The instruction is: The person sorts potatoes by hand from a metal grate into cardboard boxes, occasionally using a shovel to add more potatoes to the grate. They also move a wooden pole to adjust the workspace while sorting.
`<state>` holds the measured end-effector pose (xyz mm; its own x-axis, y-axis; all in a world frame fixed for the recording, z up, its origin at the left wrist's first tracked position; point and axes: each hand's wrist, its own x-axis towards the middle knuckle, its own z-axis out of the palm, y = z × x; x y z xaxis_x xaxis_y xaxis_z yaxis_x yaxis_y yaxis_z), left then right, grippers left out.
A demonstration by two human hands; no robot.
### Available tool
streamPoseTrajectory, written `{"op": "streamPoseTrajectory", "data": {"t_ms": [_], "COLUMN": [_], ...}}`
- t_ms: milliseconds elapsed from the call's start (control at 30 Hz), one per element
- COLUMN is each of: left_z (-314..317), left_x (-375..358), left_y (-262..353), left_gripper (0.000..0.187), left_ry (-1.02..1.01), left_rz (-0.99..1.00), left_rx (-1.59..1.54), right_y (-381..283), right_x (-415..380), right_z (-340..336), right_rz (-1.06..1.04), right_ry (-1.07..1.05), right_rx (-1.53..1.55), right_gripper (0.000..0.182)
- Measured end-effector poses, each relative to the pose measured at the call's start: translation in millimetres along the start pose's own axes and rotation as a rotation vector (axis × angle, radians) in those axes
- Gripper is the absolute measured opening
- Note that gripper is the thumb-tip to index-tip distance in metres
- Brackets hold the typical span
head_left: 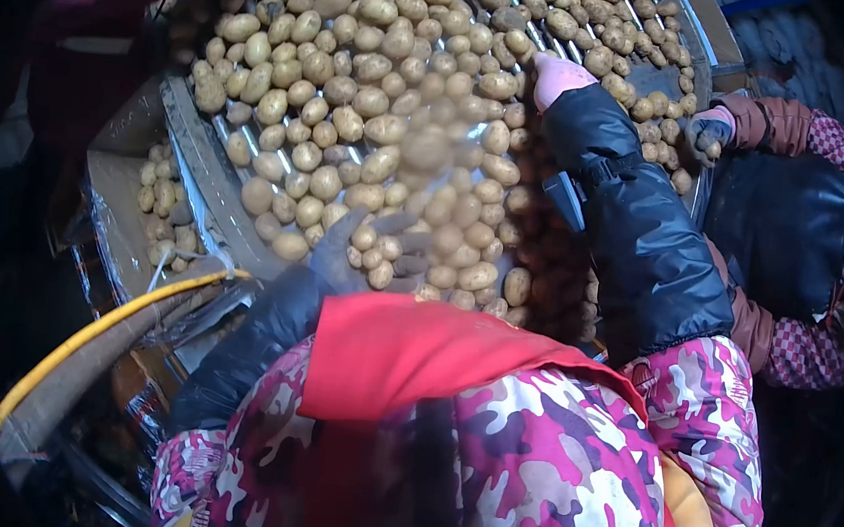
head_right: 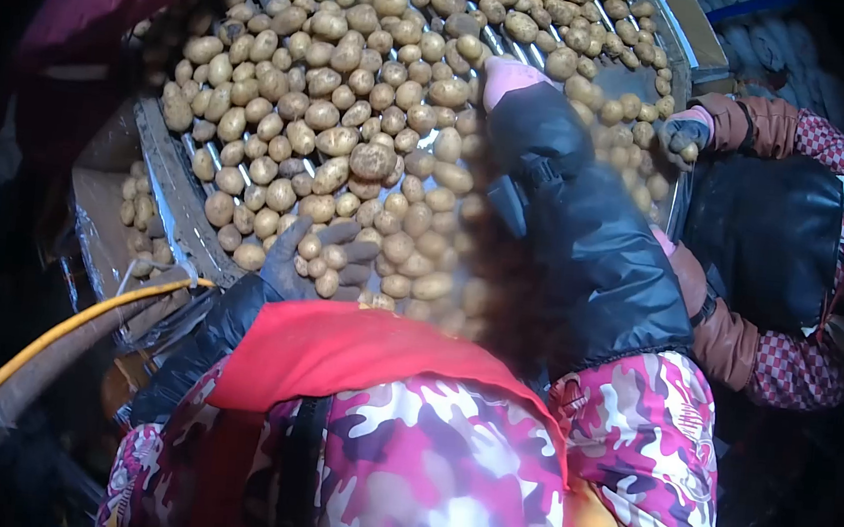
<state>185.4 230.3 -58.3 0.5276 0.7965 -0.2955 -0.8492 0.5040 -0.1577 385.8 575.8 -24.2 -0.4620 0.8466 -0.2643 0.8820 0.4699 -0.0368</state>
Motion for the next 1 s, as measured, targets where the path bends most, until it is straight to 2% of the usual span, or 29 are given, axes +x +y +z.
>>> {"op": "streamPoseTrajectory", "data": {"t_ms": [100,200,267,367,433,500,567,633,700,733,767,800,867,900,933,967,1000], "left_z": [-14.6,29.5,3.0,-31.0,13.0,47.1,38.6,33.0,44.0,40.3,32.7,23.0,-1.6,-18.7,-33.3,-48.9,-41.2], "left_x": [-1.4,-1.0,-6.2,-5.7,-16.0,-20.2,-22.1,-24.0,-26.0,-23.3,-18.6,-13.9,-6.0,-7.2,-15.9,-29.1,-34.6], "left_y": [3.7,-5.2,0.0,4.7,-11.0,-18.1,-12.5,-8.7,-13.9,-15.3,-15.0,-12.5,-5.6,-3.1,-0.5,-2.6,-4.6], "left_gripper": [0.073,0.073,0.071,0.071,0.07,0.069,0.068,0.07,0.07,0.07,0.069,0.068,0.066,0.065,0.062,0.063,0.064], "left_ry": [0.201,0.416,0.272,-0.017,0.225,0.292,0.199,0.174,0.151,0.21,0.263,0.246,0.147,0.068,-0.036,-0.112,-0.228], "left_rz": [0.053,0.144,0.146,0.134,0.235,0.255,0.237,0.237,0.244,0.244,0.246,0.251,0.263,0.27,0.243,0.245,0.254], "left_rx": [0.122,0.107,0.095,0.025,0.108,0.22,0.157,0.083,-0.016,0.01,0.04,0.034,-0.016,-0.06,-0.087,-0.255,-0.262], "right_y": [-10.7,-10.4,-7.3,2.5,16.7,29.7,32.4,-2.2,-49.6,-86.7,-97.9,-114.2,-148.9,-159.8,-162.2,-164.1,-165.7], "right_x": [-9.5,0.3,7.2,14.3,20.5,25.5,7.1,-46.4,-106.5,-144.5,-156.4,-162.1,-176.3,-185.7,-191.7,-195.5,-197.1], "right_z": [0.0,2.0,-3.1,2.7,12.0,18.6,20.5,-5.2,-11.3,-28.3,-15.7,-10.6,5.3,14.4,15.2,16.8,18.1], "right_rz": [0.065,0.156,0.175,0.165,0.149,0.17,0.14,0.26,-0.049,-0.114,-0.454,-0.615,-0.869,-0.961,-0.992,-1.026,-1.061], "right_ry": [0.049,-0.012,-0.086,-0.061,-0.063,-0.061,0.032,0.103,0.203,0.167,0.254,0.112,0.119,0.274,0.22,0.17,0.12], "right_rx": [-0.005,-0.035,-0.081,-0.031,0.004,0.049,0.116,0.585,0.818,0.924,0.754,0.647,0.462,0.391,0.424,0.458,0.491], "right_gripper": [0.029,0.031,0.037,0.036,0.033,0.032,0.039,0.038,0.032,0.031,0.042,0.045,0.051,0.053,0.054,0.054,0.055]}}
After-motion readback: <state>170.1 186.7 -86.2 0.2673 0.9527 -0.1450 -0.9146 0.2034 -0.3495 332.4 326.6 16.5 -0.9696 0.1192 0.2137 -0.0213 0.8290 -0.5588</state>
